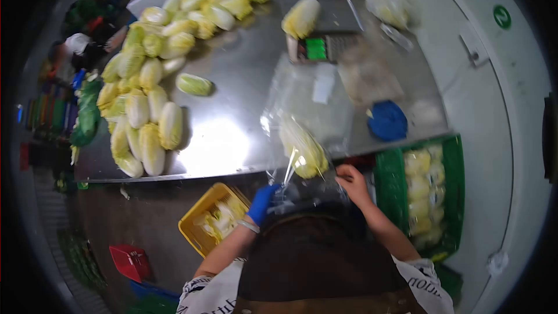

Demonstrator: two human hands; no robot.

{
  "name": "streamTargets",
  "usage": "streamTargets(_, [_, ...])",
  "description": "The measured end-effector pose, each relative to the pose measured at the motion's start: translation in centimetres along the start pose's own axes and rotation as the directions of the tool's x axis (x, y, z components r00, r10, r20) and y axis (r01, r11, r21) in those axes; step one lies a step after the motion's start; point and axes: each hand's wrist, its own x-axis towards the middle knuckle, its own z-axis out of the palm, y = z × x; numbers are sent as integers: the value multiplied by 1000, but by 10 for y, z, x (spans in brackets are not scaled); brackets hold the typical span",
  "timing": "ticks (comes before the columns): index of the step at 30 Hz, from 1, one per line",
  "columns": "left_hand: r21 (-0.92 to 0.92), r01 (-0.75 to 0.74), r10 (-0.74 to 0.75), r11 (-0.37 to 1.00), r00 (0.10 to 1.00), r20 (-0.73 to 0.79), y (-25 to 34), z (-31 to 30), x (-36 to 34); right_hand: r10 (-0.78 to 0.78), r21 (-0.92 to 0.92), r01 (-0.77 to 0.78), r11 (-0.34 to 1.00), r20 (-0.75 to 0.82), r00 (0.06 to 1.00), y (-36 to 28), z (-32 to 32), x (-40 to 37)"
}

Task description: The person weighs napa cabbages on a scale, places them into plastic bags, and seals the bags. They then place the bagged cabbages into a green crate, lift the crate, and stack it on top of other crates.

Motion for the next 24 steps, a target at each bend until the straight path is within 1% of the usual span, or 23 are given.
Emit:
streamTargets(1, [35,-44,43,998,999,8,-3,0,4,51,108,-49,993,-10,999,-15,3,-5])
streamTargets(2, [258,-63,79,964,995,-54,-3,2,3,211,109,-213,971,31,977,-24,5,-10])
streamTargets(3, [302,-88,98,949,995,-18,-17,-10,15,356,110,-362,926,74,932,-30,9,-14])
streamTargets(4, [333,-127,132,934,991,7,-26,-15,18,449,138,-464,875,124,885,-36,13,-21])
streamTargets(5, [363,-171,171,916,985,32,-30,-18,18,472,198,-503,841,183,862,-33,8,-28])
streamTargets(7, [283,-113,105,952,993,44,-8,-5,-3,484,304,-569,764,312,817,-29,-3,-35])
streamTargets(8, [239,-81,72,968,996,47,-1,-2,-12,444,293,-506,811,255,859,-28,-6,-40])
streamTargets(11, [10,17,-19,1000,979,204,-2,-18,-12,313,140,-315,939,36,949,-10,-11,-48])
streamTargets(12, [42,4,-11,999,983,186,-9,-23,-8,14,-198,-44,979,-152,988,-31,-1,-51])
streamTargets(13, [29,4,-9,1000,981,195,-9,-20,-12,-181,-307,122,944,-172,968,-64,8,-51])
streamTargets(14, [15,3,-6,1000,978,206,-7,-15,-16,-424,-440,370,818,-28,905,-81,15,-46])
streamTargets(15, [4,3,-4,1000,976,218,-6,-10,-20,-695,-517,676,525,199,691,-89,27,-38])
streamTargets(16, [50,-66,53,997,975,216,-7,-7,-21,-689,-451,734,507,299,660,-87,50,-32])
streamTargets(17, [97,-135,111,986,970,217,-8,-4,-23,-641,-446,743,499,387,663,-92,70,-29])
streamTargets(18, [143,-204,170,969,961,220,-7,-2,-24,-527,-451,708,543,473,706,-95,88,-23])
streamTargets(19, [448,-425,316,787,900,300,-3,1,-29,-478,-461,708,536,526,704,-91,104,-17])
streamTargets(20, [666,-581,410,468,810,419,3,5,-35,-447,-477,710,518,557,700,-88,112,-14])
streamTargets(21, [762,-644,438,70,706,556,6,7,-39,-414,-490,714,499,589,694,-84,116,-11])
streamTargets(24, [781,-608,404,146,757,514,0,-5,-31,-401,-447,783,432,683,611,-76,123,-3])
